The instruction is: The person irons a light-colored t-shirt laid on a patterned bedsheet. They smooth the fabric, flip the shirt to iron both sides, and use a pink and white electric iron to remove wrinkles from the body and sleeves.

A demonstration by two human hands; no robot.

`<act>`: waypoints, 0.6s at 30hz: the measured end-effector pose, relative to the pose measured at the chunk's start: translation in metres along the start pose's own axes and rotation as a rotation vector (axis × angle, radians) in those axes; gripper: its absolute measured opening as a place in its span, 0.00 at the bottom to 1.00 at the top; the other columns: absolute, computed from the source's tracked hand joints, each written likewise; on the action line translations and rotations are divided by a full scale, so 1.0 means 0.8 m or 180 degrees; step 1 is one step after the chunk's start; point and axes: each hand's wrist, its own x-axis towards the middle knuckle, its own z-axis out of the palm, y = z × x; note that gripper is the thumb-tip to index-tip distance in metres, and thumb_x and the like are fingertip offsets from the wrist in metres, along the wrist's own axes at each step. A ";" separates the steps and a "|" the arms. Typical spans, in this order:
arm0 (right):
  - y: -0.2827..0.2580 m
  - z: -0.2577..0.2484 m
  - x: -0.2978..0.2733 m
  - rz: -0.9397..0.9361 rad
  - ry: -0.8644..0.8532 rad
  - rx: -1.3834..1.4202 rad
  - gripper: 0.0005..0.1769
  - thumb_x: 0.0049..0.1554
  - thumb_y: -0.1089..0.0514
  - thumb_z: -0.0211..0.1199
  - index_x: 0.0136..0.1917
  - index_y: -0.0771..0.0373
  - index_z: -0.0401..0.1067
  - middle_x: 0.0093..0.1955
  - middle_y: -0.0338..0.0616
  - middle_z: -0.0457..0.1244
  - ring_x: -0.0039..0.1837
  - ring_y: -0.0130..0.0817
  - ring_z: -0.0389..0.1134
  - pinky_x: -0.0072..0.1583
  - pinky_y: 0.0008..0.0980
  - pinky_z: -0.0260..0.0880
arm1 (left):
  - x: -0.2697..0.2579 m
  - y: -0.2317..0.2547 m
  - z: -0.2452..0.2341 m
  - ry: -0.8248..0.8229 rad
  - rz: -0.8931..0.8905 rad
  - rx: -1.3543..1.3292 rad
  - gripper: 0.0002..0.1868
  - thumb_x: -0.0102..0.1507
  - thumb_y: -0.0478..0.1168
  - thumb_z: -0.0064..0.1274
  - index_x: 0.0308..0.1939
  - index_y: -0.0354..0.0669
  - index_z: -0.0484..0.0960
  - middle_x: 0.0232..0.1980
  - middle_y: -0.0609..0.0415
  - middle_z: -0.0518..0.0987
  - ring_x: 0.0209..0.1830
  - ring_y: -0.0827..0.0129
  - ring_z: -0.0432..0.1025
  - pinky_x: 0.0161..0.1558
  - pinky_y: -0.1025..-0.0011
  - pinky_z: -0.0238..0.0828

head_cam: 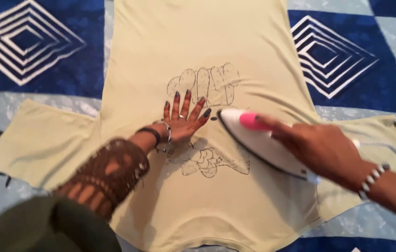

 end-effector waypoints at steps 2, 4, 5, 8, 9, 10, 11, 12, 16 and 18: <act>-0.006 0.009 -0.022 -0.0153 0.0051 -0.0009 0.34 0.57 0.44 0.60 0.76 0.30 0.60 0.31 0.43 0.67 0.24 0.42 0.67 0.26 0.43 0.65 | 0.002 0.002 0.006 -0.0067 -0.0053 0.0080 0.49 0.59 0.79 0.11 0.81 0.70 0.25 0.84 0.50 0.18 0.82 0.48 0.14 0.76 0.44 0.14; -0.004 0.013 -0.026 -0.0221 0.0284 -0.0261 0.33 0.58 0.45 0.60 0.76 0.30 0.61 0.30 0.43 0.66 0.24 0.42 0.66 0.26 0.43 0.64 | 0.009 0.005 0.006 -0.0029 -0.0148 0.0136 0.50 0.59 0.80 0.11 0.81 0.71 0.25 0.83 0.49 0.17 0.82 0.47 0.13 0.75 0.43 0.13; -0.002 0.014 -0.023 -0.0120 0.0246 -0.0268 0.32 0.59 0.44 0.60 0.76 0.30 0.61 0.31 0.43 0.66 0.24 0.42 0.67 0.25 0.42 0.63 | 0.010 0.004 0.008 -0.0023 -0.0202 0.0166 0.50 0.59 0.80 0.11 0.81 0.72 0.24 0.83 0.49 0.17 0.82 0.47 0.12 0.75 0.42 0.12; 0.005 0.015 0.000 0.0141 0.0224 -0.0322 0.32 0.61 0.43 0.59 0.77 0.31 0.59 0.30 0.44 0.66 0.24 0.41 0.67 0.26 0.42 0.63 | 0.008 -0.001 0.014 0.0093 -0.0117 0.0158 0.50 0.59 0.80 0.10 0.81 0.70 0.25 0.83 0.50 0.18 0.82 0.48 0.13 0.75 0.43 0.13; 0.010 0.014 0.010 0.0197 0.0276 -0.0366 0.31 0.62 0.44 0.58 0.77 0.31 0.59 0.30 0.44 0.66 0.24 0.42 0.67 0.27 0.42 0.64 | 0.005 -0.001 0.017 0.0146 -0.0126 0.0138 0.50 0.59 0.80 0.11 0.80 0.70 0.25 0.83 0.50 0.17 0.82 0.48 0.12 0.75 0.43 0.12; 0.012 0.014 0.018 0.0253 0.0327 -0.0411 0.31 0.62 0.44 0.56 0.78 0.32 0.58 0.29 0.45 0.66 0.25 0.43 0.67 0.28 0.42 0.64 | 0.002 -0.001 0.019 0.0199 -0.0134 0.0118 0.50 0.59 0.80 0.11 0.80 0.70 0.25 0.83 0.50 0.17 0.82 0.48 0.12 0.74 0.42 0.11; 0.015 0.011 0.025 0.0153 0.0483 -0.0403 0.31 0.62 0.45 0.57 0.77 0.33 0.59 0.29 0.45 0.66 0.27 0.44 0.67 0.29 0.43 0.64 | 0.003 0.002 0.018 0.0277 -0.0138 0.0095 0.49 0.59 0.80 0.11 0.80 0.70 0.25 0.83 0.50 0.17 0.82 0.48 0.11 0.74 0.41 0.10; 0.017 0.009 0.031 0.0055 0.0639 -0.0395 0.30 0.62 0.46 0.57 0.77 0.35 0.59 0.30 0.45 0.66 0.28 0.45 0.67 0.30 0.44 0.64 | 0.002 0.004 0.018 0.0366 -0.0120 0.0087 0.49 0.59 0.79 0.11 0.80 0.70 0.26 0.84 0.50 0.18 0.82 0.48 0.11 0.74 0.41 0.10; 0.010 0.018 0.013 0.0742 0.0213 -0.0549 0.32 0.65 0.43 0.56 0.81 0.31 0.57 0.29 0.45 0.66 0.31 0.43 0.68 0.35 0.43 0.67 | -0.011 0.014 0.025 0.0839 -0.0024 0.0071 0.48 0.62 0.78 0.17 0.81 0.67 0.31 0.85 0.47 0.24 0.83 0.46 0.16 0.74 0.40 0.11; 0.007 0.023 -0.017 0.0696 0.0068 -0.0541 0.35 0.63 0.42 0.56 0.82 0.29 0.55 0.30 0.41 0.67 0.30 0.40 0.68 0.35 0.41 0.68 | -0.025 0.015 0.029 0.1091 0.0020 0.0034 0.49 0.62 0.78 0.22 0.82 0.65 0.35 0.85 0.45 0.28 0.83 0.45 0.18 0.75 0.40 0.12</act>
